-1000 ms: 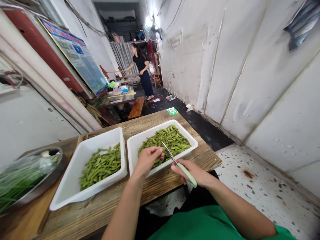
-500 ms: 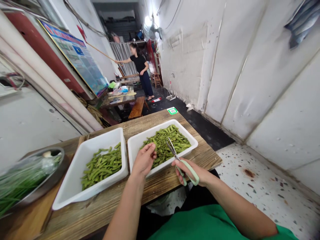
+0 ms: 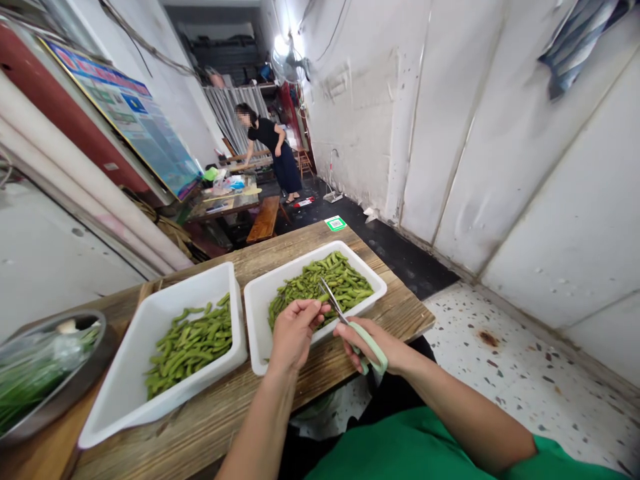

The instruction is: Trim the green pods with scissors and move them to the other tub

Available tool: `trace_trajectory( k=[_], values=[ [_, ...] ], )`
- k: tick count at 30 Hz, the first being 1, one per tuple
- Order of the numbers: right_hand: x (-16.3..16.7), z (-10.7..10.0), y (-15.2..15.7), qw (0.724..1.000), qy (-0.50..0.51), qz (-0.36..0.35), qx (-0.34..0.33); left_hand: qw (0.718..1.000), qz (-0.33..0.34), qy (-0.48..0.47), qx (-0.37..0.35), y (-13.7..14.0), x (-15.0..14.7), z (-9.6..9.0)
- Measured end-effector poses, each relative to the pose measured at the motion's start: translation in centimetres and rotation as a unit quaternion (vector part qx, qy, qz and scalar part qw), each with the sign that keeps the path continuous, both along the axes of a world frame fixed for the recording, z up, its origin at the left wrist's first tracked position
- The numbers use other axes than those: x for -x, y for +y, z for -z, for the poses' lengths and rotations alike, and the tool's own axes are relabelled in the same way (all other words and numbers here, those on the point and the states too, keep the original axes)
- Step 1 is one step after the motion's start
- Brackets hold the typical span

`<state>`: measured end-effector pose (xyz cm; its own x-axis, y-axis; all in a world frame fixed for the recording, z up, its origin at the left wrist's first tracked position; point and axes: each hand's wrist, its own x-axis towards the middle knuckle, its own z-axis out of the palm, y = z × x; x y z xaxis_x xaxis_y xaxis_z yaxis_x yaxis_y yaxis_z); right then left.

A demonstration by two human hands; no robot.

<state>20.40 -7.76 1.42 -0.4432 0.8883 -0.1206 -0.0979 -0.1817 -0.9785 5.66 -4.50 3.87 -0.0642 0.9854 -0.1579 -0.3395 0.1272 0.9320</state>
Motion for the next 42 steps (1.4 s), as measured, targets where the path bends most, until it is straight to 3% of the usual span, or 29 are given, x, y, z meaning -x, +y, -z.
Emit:
trace_trajectory(
  k=[5,7,8,9,10,11,12,13,14,15,19,21,24,27,28,32,34,37,42],
  values=[
    [-0.3,0.3,0.0,1.000,-0.025,0.008,0.002,0.999,-0.017,0.048,-0.011,0.1,0.2,0.6],
    [-0.6,0.4,0.0,1.000,-0.023,0.009,0.007,0.984,-0.095,0.136,-0.059,0.2,2.3,0.2],
    [-0.7,0.5,0.0,1.000,-0.017,0.013,0.011,0.962,-0.157,0.203,-0.091,0.2,3.8,-0.2],
    [-0.8,0.5,0.0,1.000,-0.009,0.017,0.015,0.917,-0.242,0.292,-0.125,0.2,5.5,-0.8],
    [-0.9,0.6,0.0,1.000,0.000,0.021,0.020,0.846,-0.329,0.398,-0.133,0.2,7.3,-1.4],
    [-1.0,0.7,0.0,0.999,0.008,0.021,0.024,0.773,-0.362,0.506,-0.124,0.2,9.0,-2.0],
    [-1.1,0.7,0.0,0.999,0.014,0.019,0.025,0.712,-0.353,0.599,-0.100,0.2,10.4,-2.5],
    [-1.1,0.8,0.1,0.999,0.017,0.016,0.024,0.668,-0.336,0.659,-0.077,0.3,11.3,-2.8],
    [-1.1,0.9,0.1,1.000,0.018,0.011,0.021,0.640,-0.301,0.704,-0.063,0.6,11.8,-2.9],
    [-1.1,0.9,0.1,1.000,0.016,0.006,0.017,0.631,-0.252,0.731,-0.062,0.9,11.7,-2.7],
    [-1.0,0.9,0.1,1.000,0.006,-0.003,0.006,0.675,0.024,0.731,-0.096,3.7,8.4,-0.1],
    [-1.0,0.8,-0.1,1.000,-0.002,-0.007,0.007,0.689,0.084,0.716,-0.081,5.2,6.8,1.4],
    [-1.1,0.8,-0.3,1.000,-0.013,-0.013,0.006,0.707,0.102,0.695,-0.087,6.5,6.0,2.3],
    [-1.2,1.4,-0.3,1.000,-0.022,-0.019,-0.010,0.730,0.113,0.666,-0.109,6.4,6.3,1.7],
    [-1.2,1.6,-0.2,0.999,-0.027,-0.022,-0.016,0.752,0.112,0.639,-0.115,6.1,6.4,1.4],
    [-1.1,2.4,0.2,0.995,-0.078,-0.027,-0.063,0.895,0.087,0.422,-0.116,4.1,5.2,0.3],
    [-1.0,2.4,0.3,0.993,-0.087,-0.015,-0.081,0.932,0.075,0.340,-0.102,3.1,4.3,0.1],
    [-1.0,2.2,0.3,0.992,-0.095,-0.011,-0.085,0.954,0.059,0.281,-0.089,1.9,3.3,-0.1],
    [-0.8,1.9,0.2,0.993,-0.088,-0.012,-0.082,0.959,0.048,0.266,-0.081,1.4,2.8,-0.4]
  ],
)
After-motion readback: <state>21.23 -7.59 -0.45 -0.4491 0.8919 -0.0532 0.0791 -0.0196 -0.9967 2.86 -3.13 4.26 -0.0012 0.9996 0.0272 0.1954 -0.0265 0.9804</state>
